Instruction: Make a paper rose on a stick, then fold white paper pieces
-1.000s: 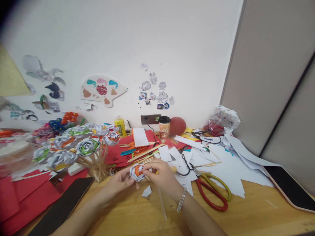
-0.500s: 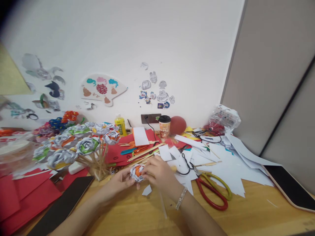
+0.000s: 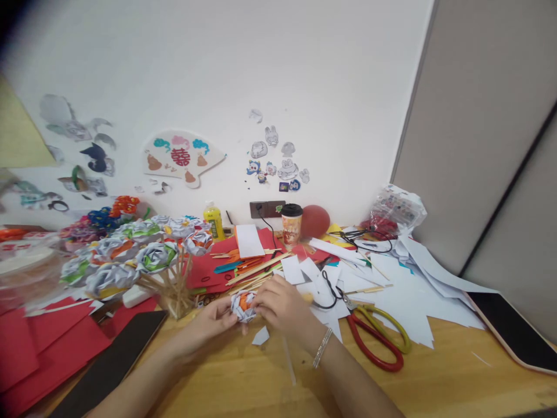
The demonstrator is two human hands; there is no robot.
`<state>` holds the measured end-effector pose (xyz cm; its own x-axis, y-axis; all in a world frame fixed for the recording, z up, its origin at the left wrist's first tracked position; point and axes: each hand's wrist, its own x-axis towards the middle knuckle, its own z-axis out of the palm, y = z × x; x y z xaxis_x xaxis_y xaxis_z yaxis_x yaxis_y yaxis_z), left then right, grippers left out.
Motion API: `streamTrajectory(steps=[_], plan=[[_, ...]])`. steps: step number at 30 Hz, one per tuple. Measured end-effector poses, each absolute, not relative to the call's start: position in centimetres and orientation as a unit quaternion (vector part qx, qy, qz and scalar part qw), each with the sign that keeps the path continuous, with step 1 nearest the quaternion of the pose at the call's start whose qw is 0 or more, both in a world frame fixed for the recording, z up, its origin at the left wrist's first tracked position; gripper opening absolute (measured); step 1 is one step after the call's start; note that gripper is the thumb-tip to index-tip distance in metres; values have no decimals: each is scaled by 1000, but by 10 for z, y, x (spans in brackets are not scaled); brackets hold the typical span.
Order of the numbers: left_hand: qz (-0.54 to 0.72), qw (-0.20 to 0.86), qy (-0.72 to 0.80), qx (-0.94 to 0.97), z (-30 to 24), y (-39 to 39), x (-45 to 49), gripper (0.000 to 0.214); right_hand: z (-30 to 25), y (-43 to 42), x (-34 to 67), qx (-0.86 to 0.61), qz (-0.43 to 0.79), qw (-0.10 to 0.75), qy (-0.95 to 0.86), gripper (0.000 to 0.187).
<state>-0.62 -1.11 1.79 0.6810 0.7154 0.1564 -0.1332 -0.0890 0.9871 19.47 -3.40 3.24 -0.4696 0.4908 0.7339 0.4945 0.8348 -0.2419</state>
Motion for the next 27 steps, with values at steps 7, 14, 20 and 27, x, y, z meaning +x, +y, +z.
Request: streamTrajectory(steps=[7, 14, 20, 27], plan=[[343, 647, 228, 642, 15, -10, -6, 37, 23, -34, 187, -280, -71, 466, -836, 18], [332, 636, 221, 660, 16, -10, -8, 39, 31, -34, 192, -268, 41, 475, -837, 20], [325, 633, 219, 668, 18, -10, -6, 35, 30, -35, 191, -294, 2, 449, -844, 19], [328, 626, 224, 671, 15, -8, -7, 39, 25, -35, 190, -302, -58, 437, -846, 20]])
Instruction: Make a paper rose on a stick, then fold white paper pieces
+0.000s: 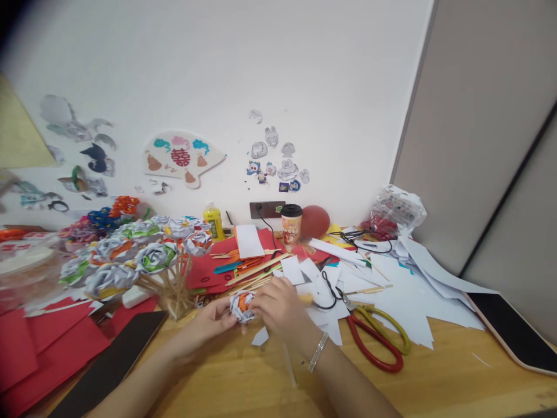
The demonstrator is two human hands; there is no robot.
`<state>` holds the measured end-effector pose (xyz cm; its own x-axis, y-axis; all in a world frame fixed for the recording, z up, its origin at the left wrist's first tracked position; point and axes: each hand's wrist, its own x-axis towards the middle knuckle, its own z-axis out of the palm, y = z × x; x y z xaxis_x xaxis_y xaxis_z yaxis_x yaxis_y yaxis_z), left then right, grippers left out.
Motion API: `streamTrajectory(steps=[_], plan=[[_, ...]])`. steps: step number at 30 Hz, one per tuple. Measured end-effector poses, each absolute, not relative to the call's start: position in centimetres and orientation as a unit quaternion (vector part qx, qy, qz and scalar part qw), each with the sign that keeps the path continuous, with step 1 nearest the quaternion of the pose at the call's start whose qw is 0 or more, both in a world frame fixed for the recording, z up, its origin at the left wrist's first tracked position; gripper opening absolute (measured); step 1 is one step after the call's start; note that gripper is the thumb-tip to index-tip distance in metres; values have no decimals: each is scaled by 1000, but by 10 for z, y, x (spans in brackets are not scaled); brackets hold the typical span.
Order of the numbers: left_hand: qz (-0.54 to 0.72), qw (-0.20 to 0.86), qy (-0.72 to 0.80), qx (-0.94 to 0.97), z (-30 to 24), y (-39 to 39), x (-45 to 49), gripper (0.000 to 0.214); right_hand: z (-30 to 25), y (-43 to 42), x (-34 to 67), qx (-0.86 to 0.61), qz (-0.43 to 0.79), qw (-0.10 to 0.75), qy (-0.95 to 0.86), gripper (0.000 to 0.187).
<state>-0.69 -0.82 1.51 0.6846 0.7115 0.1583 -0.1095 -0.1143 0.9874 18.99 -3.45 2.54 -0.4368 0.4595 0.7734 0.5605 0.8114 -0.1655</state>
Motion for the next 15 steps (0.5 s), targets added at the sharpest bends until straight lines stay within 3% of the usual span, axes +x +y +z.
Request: streamTrajectory(steps=[5, 15], plan=[[330, 623, 236, 669, 14, -7, -9, 39, 22, -33, 188, -293, -91, 451, -838, 24], [332, 633, 226, 661, 16, -9, -7, 36, 24, -32, 188, -287, -41, 456, -842, 21]])
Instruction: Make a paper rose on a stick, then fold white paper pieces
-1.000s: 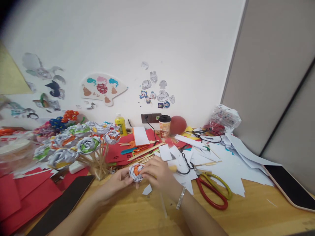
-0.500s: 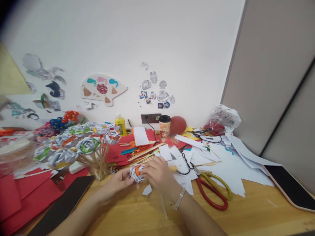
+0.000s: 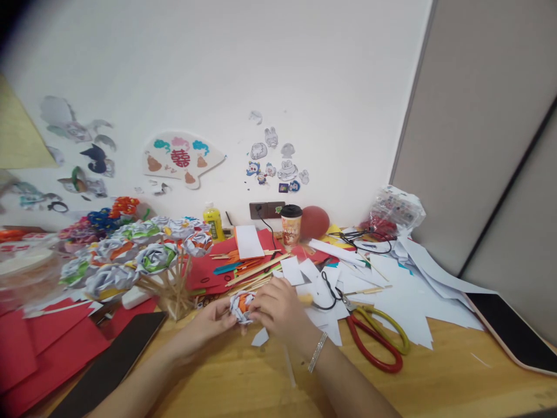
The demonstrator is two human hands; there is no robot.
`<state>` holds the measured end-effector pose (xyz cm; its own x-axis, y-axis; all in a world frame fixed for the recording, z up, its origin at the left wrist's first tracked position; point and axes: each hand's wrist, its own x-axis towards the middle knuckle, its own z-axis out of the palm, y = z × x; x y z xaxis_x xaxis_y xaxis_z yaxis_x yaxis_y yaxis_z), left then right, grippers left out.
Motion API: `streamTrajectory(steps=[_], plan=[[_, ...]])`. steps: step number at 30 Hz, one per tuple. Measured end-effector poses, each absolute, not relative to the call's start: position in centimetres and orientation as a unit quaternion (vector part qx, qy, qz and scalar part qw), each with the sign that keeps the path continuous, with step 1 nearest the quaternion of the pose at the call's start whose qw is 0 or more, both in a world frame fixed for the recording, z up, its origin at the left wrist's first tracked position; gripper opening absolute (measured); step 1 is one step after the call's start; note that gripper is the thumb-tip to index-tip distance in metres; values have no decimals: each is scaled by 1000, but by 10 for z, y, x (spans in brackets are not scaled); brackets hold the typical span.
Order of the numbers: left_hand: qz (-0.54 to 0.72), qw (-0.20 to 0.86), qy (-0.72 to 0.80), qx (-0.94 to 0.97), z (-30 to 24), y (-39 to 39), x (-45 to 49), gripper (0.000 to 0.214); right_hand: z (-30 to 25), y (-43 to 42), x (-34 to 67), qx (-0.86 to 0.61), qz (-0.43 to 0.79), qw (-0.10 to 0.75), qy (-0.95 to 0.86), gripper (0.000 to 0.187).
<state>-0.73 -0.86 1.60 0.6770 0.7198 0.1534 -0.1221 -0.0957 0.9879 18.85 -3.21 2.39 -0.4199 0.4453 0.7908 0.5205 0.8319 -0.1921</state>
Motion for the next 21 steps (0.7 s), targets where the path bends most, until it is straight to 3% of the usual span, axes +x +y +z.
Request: streamTrajectory(steps=[6, 11, 21], plan=[[338, 633, 225, 659, 15, -9, -7, 36, 23, -34, 187, -273, -119, 464, -834, 14], [343, 643, 227, 646, 13, -9, -5, 36, 20, -35, 186, -287, -197, 413, -842, 24], [326, 636, 219, 664, 19, -12, -4, 35, 29, -37, 188, -346, 67, 461, -815, 14]])
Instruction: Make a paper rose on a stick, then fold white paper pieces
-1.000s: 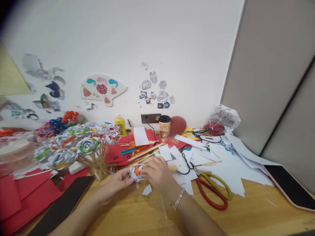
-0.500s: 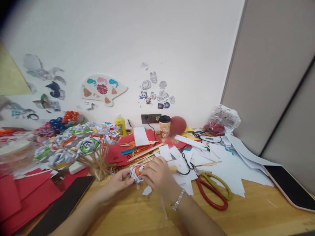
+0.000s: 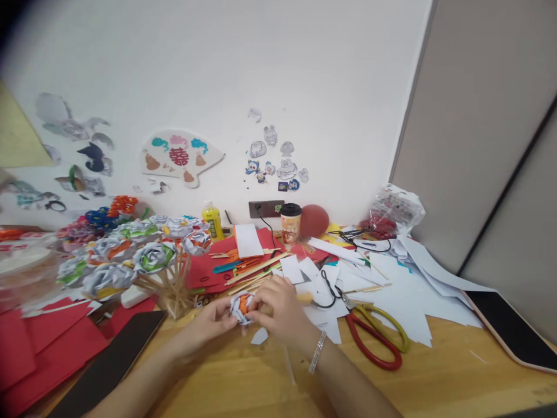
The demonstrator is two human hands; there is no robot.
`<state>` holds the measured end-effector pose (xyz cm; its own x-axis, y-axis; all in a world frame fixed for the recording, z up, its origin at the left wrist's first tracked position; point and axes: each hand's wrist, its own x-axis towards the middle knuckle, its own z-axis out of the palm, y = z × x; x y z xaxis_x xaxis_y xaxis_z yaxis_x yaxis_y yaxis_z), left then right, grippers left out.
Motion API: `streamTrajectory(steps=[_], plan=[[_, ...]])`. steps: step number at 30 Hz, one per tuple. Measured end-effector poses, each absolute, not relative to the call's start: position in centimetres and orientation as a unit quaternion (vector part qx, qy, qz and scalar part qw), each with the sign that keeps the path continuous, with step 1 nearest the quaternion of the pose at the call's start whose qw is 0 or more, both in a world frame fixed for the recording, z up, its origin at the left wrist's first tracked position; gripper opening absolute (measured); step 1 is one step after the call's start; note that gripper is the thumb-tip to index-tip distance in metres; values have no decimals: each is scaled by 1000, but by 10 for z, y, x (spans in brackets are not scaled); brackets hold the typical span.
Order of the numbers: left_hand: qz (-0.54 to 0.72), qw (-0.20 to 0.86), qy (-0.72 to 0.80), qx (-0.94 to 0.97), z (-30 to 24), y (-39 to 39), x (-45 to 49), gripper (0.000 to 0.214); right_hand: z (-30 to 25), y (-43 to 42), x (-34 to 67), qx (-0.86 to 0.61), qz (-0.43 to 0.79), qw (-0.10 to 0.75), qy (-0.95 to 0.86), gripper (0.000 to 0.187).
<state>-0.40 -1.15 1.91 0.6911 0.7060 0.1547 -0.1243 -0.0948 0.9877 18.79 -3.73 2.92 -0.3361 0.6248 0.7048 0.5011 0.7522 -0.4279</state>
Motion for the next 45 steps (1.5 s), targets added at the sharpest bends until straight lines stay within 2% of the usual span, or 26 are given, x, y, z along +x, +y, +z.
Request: streamTrajectory(steps=[6, 11, 16, 20, 28, 34, 40, 42, 45], plan=[[324, 643, 220, 658, 15, -10, -6, 35, 25, -38, 185, -376, 97, 458, -799, 16], [381, 674, 201, 601, 8, -8, -6, 56, 25, -39, 188, -314, 150, 517, -782, 24], [398, 719, 181, 541, 9, -12, -8, 50, 30, -37, 193, -286, 126, 574, -757, 11], [378, 733, 189, 532, 16, -15, -9, 46, 31, -37, 190, -286, 92, 551, -779, 10], [390, 687, 180, 586, 12, -14, 1, 59, 26, -37, 185, -303, 3, 512, -803, 18], [346, 659, 202, 637, 13, -10, -2, 44, 28, -34, 191, -280, -47, 445, -849, 23], [331, 641, 200, 663, 14, -11, -3, 43, 24, -34, 188, -293, -155, 434, -838, 23], [329, 637, 202, 667, 14, -11, -3, 41, 25, -36, 187, -291, -142, 438, -838, 22], [321, 638, 206, 669, 13, -11, -3, 44, 29, -38, 189, -284, -11, 461, -841, 24]])
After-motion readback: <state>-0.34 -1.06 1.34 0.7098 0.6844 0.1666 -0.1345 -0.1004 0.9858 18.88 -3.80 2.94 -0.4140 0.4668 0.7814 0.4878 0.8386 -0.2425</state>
